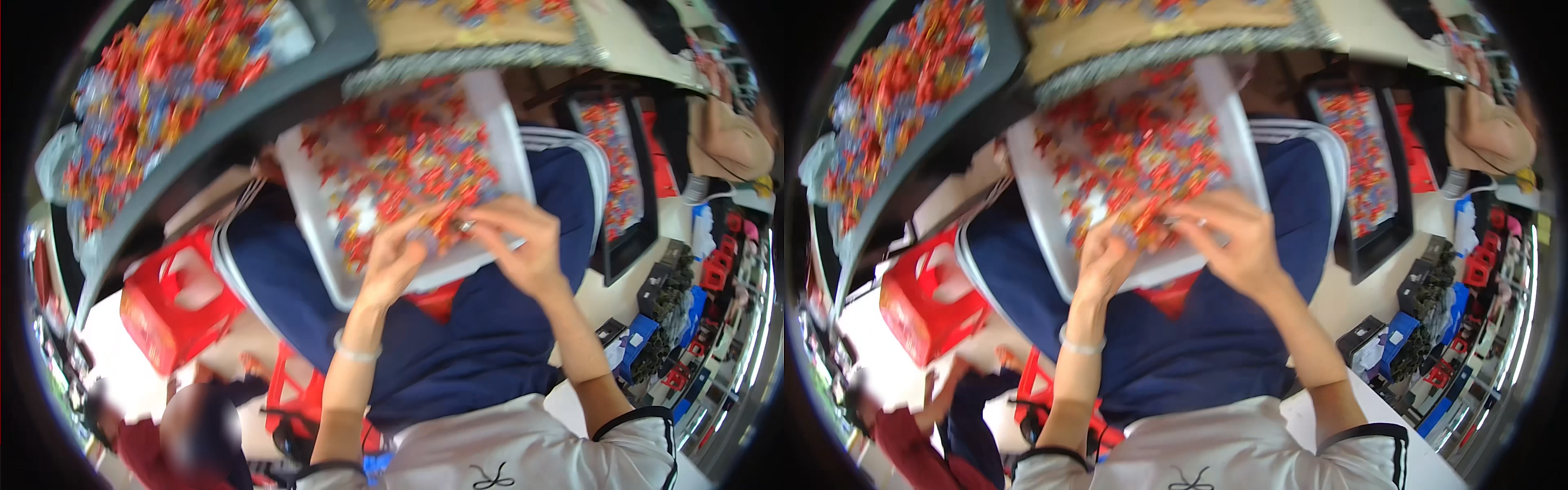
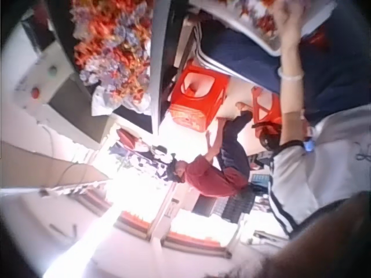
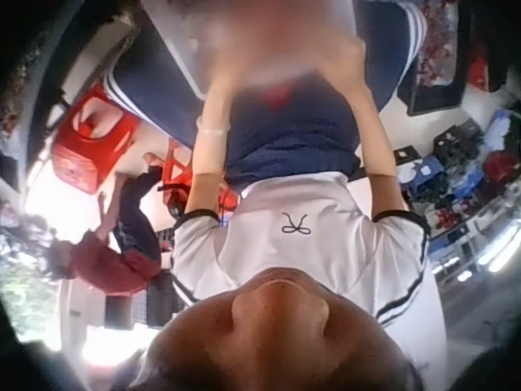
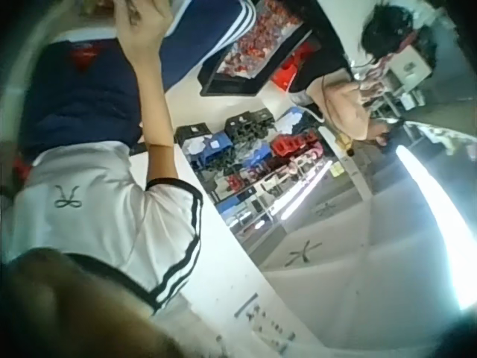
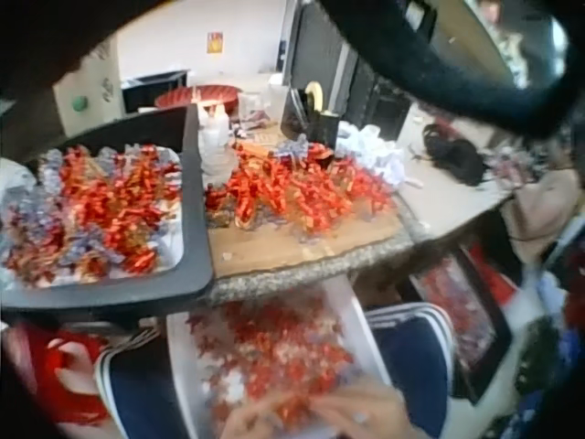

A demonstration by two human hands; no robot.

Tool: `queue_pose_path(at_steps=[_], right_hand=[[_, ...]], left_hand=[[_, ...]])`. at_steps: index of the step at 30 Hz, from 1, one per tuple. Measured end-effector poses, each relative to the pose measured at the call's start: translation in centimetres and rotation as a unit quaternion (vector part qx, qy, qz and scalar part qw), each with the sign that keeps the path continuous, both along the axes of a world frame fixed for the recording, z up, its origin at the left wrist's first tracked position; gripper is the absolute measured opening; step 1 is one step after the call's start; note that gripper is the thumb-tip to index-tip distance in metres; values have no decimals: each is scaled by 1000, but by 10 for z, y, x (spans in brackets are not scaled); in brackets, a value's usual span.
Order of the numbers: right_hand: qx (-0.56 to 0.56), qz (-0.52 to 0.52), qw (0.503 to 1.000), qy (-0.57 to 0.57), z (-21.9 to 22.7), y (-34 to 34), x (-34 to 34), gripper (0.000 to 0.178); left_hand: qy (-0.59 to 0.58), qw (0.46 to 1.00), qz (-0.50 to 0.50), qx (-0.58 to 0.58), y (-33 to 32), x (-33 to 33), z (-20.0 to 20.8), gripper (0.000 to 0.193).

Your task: Manually assemble or paint small plastic toy components using a brush and hands in a factory setting.

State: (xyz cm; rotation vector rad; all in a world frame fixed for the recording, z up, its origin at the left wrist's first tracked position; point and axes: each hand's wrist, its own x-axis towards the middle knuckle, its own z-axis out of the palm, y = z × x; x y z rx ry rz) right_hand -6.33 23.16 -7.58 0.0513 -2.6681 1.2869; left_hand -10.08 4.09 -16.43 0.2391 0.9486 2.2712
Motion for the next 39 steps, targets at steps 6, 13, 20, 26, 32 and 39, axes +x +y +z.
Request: queue_pose_path(at_steps=[6, 13, 20, 26, 32, 39], right_hand=[[-54, 17, 998, 26, -10, -9, -1, 22], [-47, -76, 985, 144, 23, 17, -6, 23], [138, -313, 899, 272, 48, 151, -91, 24], [245, -380, 860, 236, 51, 249, -179, 37], [319, -336, 859, 220, 21, 263, -207, 30], [385, -330, 829, 234, 25, 251, -196, 30]], left_hand=[[-24, 999, 15, -23, -16, 5, 3, 77], [-59, 997, 26, 50, 3, 4, 6, 68], [-91, 993, 50, 57, 4, -2, 1, 52], [-105, 993, 61, -9, 3, -4, -9, 27], [-38, 969, 98, -225, 7, 1, 51, 25], [-86, 977, 110, -162, 7, 9, 49, 15]])
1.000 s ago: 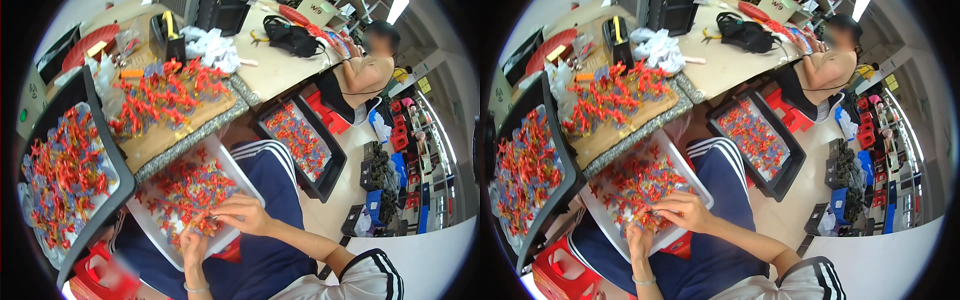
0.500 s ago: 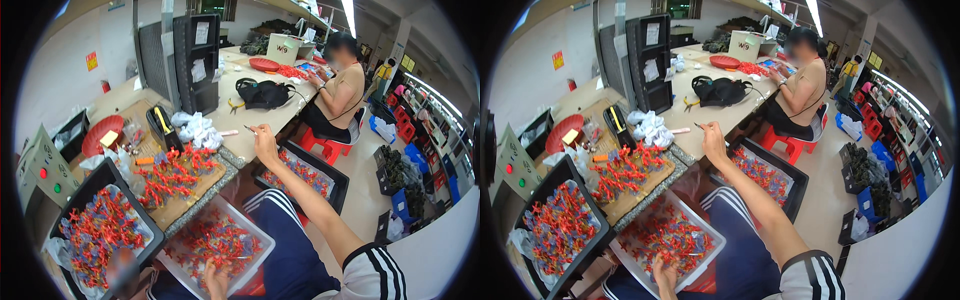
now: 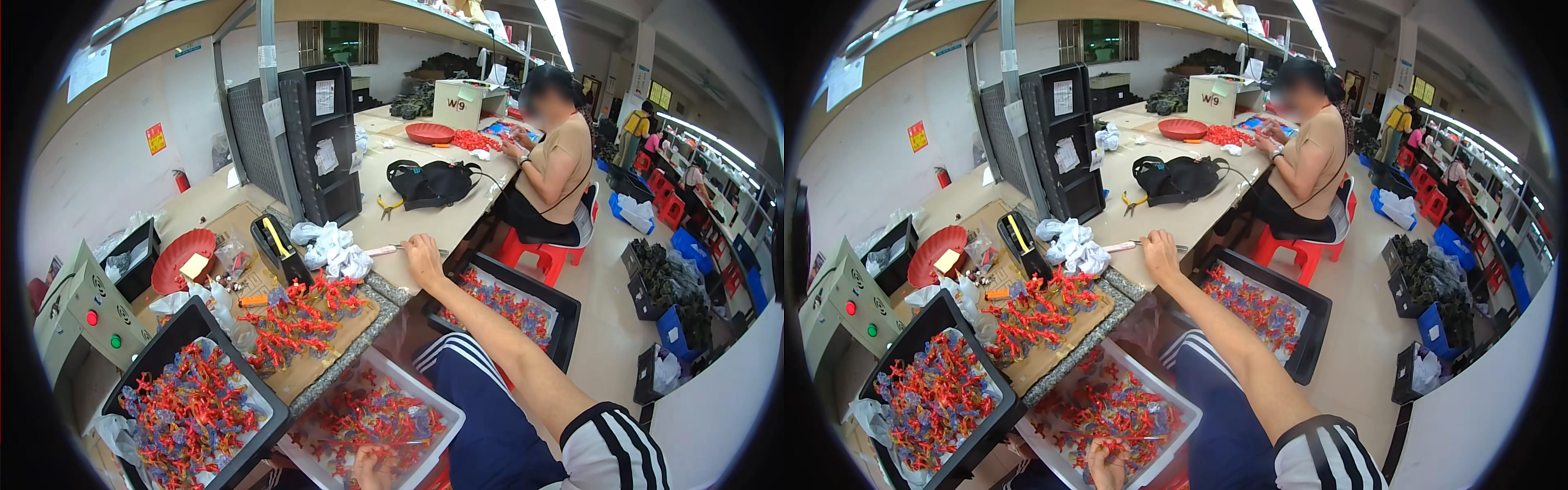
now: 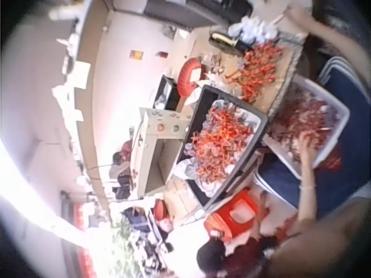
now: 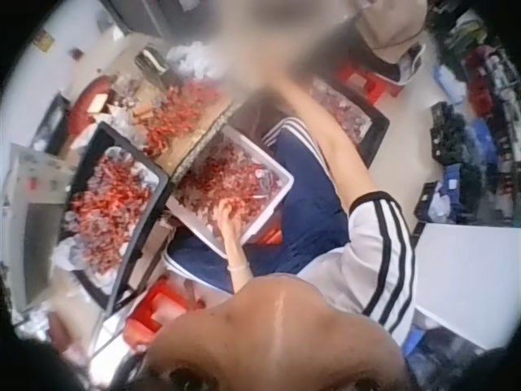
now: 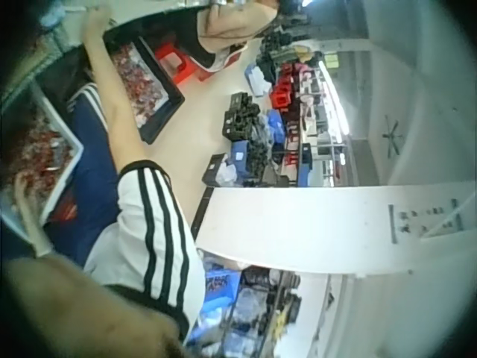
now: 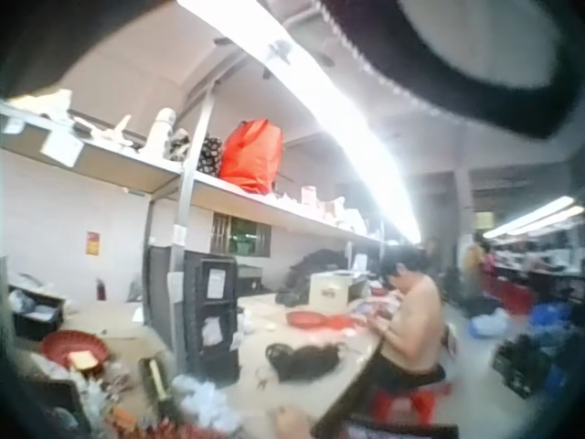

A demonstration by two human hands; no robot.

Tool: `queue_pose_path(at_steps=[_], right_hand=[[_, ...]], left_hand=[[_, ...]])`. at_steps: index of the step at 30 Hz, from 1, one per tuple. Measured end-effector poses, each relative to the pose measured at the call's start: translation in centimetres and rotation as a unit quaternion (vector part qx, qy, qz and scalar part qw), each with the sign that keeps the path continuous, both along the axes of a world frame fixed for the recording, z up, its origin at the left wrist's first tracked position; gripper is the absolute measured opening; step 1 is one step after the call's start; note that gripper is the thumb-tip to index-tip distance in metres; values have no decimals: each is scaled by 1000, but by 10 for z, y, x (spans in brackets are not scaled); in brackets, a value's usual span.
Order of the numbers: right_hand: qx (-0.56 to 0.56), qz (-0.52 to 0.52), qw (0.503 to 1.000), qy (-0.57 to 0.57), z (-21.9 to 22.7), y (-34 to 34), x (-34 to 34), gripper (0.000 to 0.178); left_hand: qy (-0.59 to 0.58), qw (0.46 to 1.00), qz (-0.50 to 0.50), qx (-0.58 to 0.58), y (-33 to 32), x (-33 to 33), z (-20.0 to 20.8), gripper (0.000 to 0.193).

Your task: Manually assemble or paint small plastic toy components using a brush and hands in a factory setting.

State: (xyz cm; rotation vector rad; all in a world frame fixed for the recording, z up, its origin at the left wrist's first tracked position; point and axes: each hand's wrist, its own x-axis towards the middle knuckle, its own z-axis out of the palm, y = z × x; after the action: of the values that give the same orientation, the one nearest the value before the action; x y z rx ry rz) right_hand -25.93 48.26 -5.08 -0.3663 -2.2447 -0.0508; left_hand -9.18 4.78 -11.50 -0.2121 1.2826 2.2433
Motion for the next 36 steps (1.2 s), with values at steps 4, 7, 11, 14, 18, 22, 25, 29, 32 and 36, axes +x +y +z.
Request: queue_pose_path(at_steps=[4, 7, 11, 14, 18, 22, 25, 29, 32, 36], right_hand=[[-18, 9, 1000, -8, -12, -2, -7, 27], [121, -29, 992, -32, -25, 29, -23, 14], [31, 98, 991, 84, 30, 2, -3, 20], [-26, 135, 990, 21, 36, -25, 1, 19], [-60, 107, 992, -22, 25, -24, -17, 16], [4, -86, 990, -108, 19, 15, -19, 23], [22, 69, 996, -58, 14, 17, -25, 27], [4, -29, 997, -67, 26, 15, -20, 28], [-29, -14, 998, -47, 31, 11, -11, 24], [-91, 111, 989, 39, 52, -68, 13, 15]], left_hand=[[154, 981, -65, -97, -11, 0, -19, 19], [30, 986, -36, 158, -10, -9, -50, 17], [11, 993, -38, 109, -2, -19, -43, 14], [-1, 989, -38, 144, -1, -21, -39, 11], [-7, 990, -32, 135, -13, -18, -42, 12], [-8, 989, -24, 142, -13, -13, -43, 14], [-25, 988, -13, 153, -16, -13, -43, 18], [-30, 980, -11, 197, -12, -11, -45, 25], [-37, 981, -10, 190, -8, -12, -39, 19], [-33, 987, -10, 156, -10, -14, -40, 16]])
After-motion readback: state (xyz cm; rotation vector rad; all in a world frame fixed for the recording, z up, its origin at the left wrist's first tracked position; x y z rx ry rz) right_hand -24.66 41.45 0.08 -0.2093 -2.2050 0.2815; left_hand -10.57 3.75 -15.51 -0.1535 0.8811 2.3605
